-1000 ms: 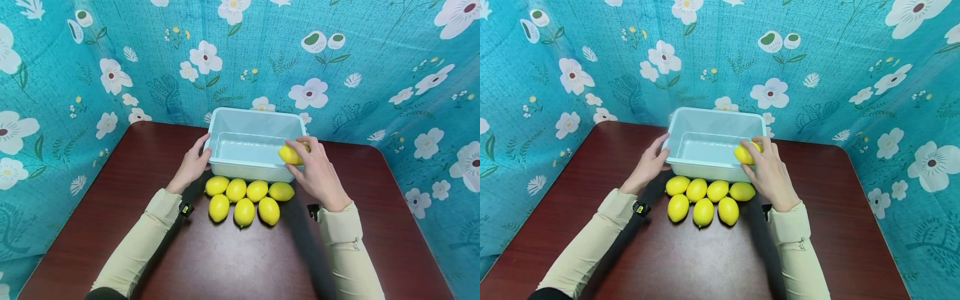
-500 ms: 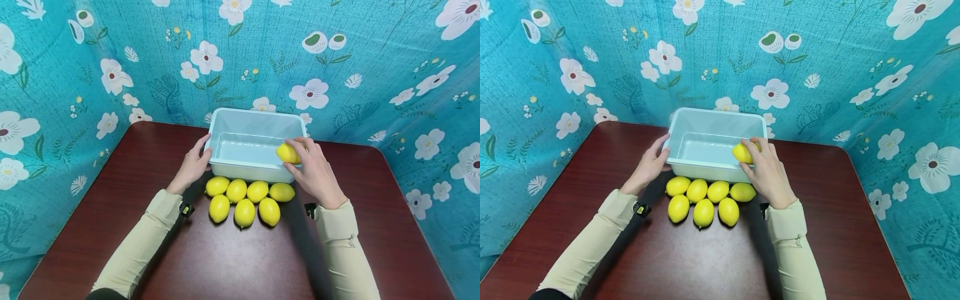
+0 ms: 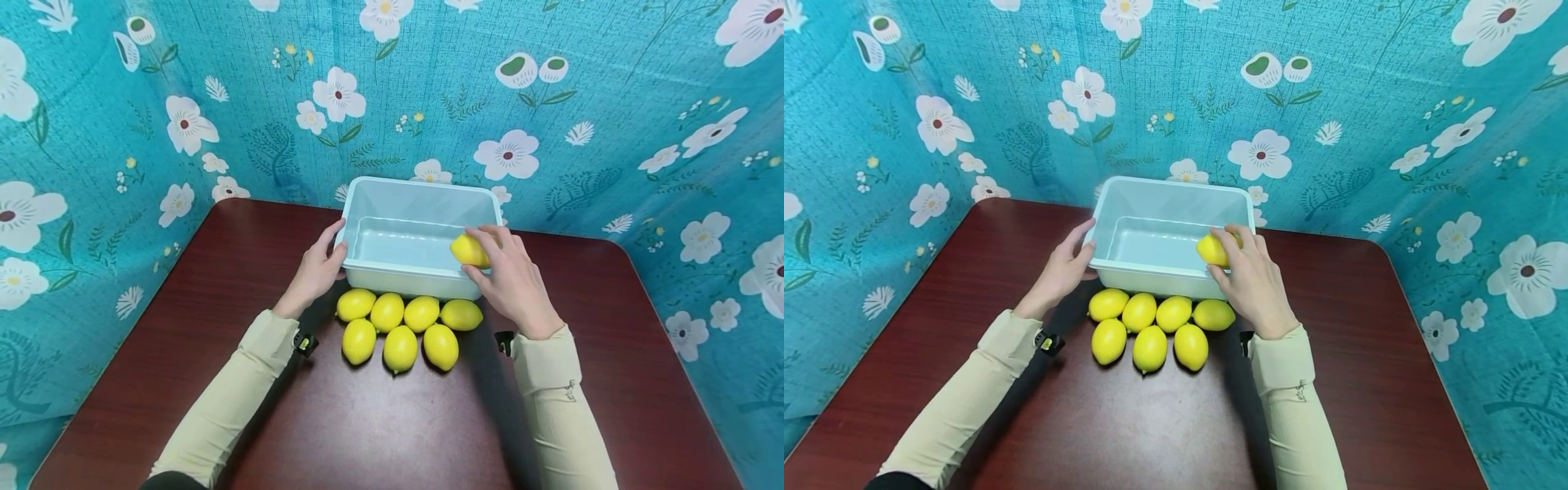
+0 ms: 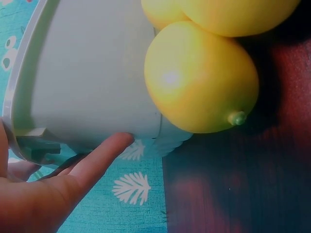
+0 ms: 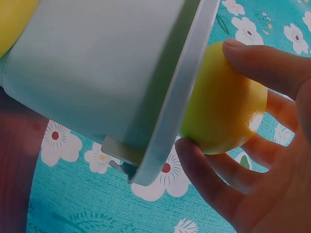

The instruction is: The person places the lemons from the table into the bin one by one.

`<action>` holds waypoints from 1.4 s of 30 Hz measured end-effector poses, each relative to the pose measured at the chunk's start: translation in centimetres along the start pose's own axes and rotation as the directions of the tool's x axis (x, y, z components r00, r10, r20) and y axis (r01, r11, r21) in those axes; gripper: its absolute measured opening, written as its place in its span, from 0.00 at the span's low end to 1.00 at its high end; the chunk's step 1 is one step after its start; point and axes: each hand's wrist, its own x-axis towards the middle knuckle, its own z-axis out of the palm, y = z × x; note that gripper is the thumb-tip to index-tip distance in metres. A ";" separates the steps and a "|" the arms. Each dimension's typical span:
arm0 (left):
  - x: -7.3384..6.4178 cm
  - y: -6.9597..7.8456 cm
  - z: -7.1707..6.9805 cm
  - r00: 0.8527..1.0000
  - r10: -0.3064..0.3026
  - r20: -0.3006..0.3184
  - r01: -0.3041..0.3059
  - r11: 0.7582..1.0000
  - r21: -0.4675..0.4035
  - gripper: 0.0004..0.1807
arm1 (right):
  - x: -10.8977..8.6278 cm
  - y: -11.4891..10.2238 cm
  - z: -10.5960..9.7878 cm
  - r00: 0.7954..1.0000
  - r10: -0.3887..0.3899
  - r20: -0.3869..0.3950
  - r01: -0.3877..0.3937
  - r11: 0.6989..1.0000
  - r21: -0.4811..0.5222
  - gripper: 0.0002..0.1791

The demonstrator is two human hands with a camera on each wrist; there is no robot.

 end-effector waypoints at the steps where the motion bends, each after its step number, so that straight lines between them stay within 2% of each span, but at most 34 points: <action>1: 0.0 0.0 0.0 1.000 -0.002 0.000 0.002 1.000 0.000 0.29 | 0.0 0.0 0.0 1.000 0.002 0.001 -0.002 1.000 -0.002 0.32; 9: -0.1 0.4 0.2 1.000 -0.001 0.004 0.001 1.000 -0.012 0.29 | 0.0 0.1 0.1 1.000 0.015 0.006 -0.015 1.000 -0.014 0.32; 23: -0.1 0.1 0.3 1.000 0.014 -0.013 -0.013 1.000 0.017 0.29 | -0.1 0.2 0.4 1.000 0.004 0.013 -0.003 1.000 -0.023 0.32; 42: 0.1 -0.2 0.2 1.000 -0.005 -0.012 0.005 1.000 0.009 0.29 | -0.2 0.0 0.3 1.000 -0.004 -0.014 0.003 1.000 -0.030 0.29</action>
